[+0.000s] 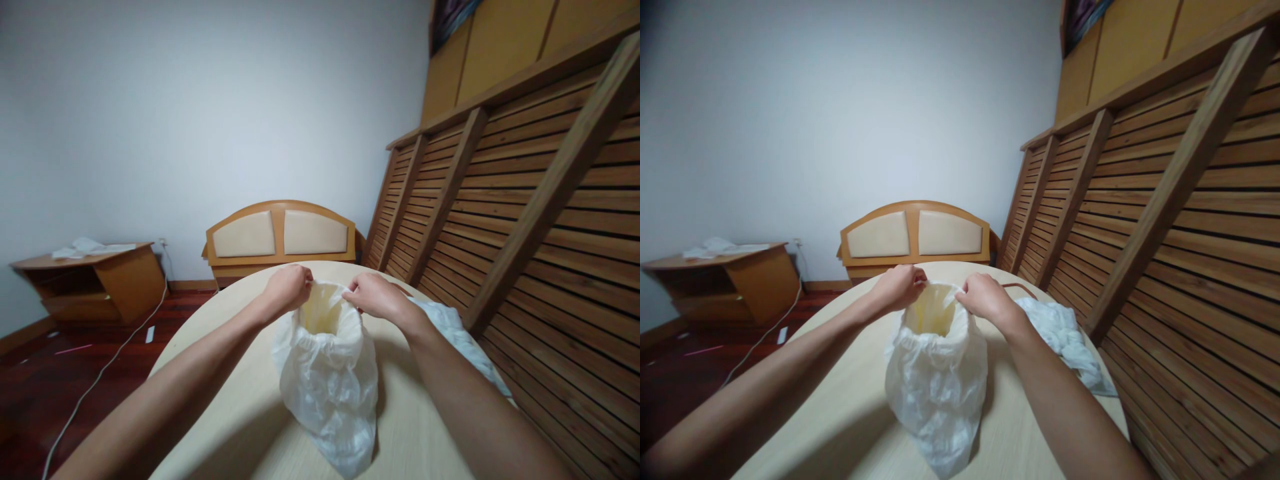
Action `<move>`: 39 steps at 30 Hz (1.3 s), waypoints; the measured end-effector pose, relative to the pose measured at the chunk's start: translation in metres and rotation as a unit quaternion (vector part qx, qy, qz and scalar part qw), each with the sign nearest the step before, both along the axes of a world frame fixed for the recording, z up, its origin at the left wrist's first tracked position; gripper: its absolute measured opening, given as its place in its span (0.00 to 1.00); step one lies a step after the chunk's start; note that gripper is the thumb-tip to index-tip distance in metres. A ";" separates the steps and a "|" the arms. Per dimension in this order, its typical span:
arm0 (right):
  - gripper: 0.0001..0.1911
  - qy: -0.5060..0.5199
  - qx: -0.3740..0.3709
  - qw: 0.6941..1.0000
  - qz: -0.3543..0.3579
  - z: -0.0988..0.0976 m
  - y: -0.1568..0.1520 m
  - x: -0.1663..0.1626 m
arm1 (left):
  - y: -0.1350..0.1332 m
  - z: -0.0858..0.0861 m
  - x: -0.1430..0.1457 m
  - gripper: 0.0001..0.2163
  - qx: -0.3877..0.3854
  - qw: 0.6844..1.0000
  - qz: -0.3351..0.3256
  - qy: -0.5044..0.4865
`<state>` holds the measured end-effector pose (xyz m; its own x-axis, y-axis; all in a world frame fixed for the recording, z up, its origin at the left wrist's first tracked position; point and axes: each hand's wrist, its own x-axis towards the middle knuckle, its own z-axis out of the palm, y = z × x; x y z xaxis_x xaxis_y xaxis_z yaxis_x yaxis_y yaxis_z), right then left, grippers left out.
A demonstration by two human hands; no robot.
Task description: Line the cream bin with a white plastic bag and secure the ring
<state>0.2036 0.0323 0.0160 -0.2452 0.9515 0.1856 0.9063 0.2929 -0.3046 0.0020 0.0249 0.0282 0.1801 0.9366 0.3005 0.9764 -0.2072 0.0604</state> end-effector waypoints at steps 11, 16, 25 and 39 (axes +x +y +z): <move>0.10 -0.004 0.034 0.999 -0.006 -0.010 0.014 -0.009 | 0.007 -0.003 -0.001 0.13 -0.033 0.999 0.030 0.015; 0.10 -0.020 0.028 0.999 -0.005 -0.008 0.026 -0.020 | 0.021 0.000 -0.006 0.22 -0.091 0.995 0.018 0.042; 0.12 -0.033 0.019 0.999 -0.009 -0.013 0.041 -0.027 | 0.048 -0.016 -0.004 0.15 -0.086 0.994 0.012 0.070; 0.09 -0.036 0.033 0.999 -0.003 -0.008 0.047 -0.031 | 0.052 -0.020 0.006 0.12 -0.040 0.998 -0.004 0.047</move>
<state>0.1729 0.0795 0.0078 -0.2548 0.9390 0.2310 0.9267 0.3053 -0.2190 0.0084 0.0767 0.0082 0.2108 0.9554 0.2069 0.9771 -0.2125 -0.0142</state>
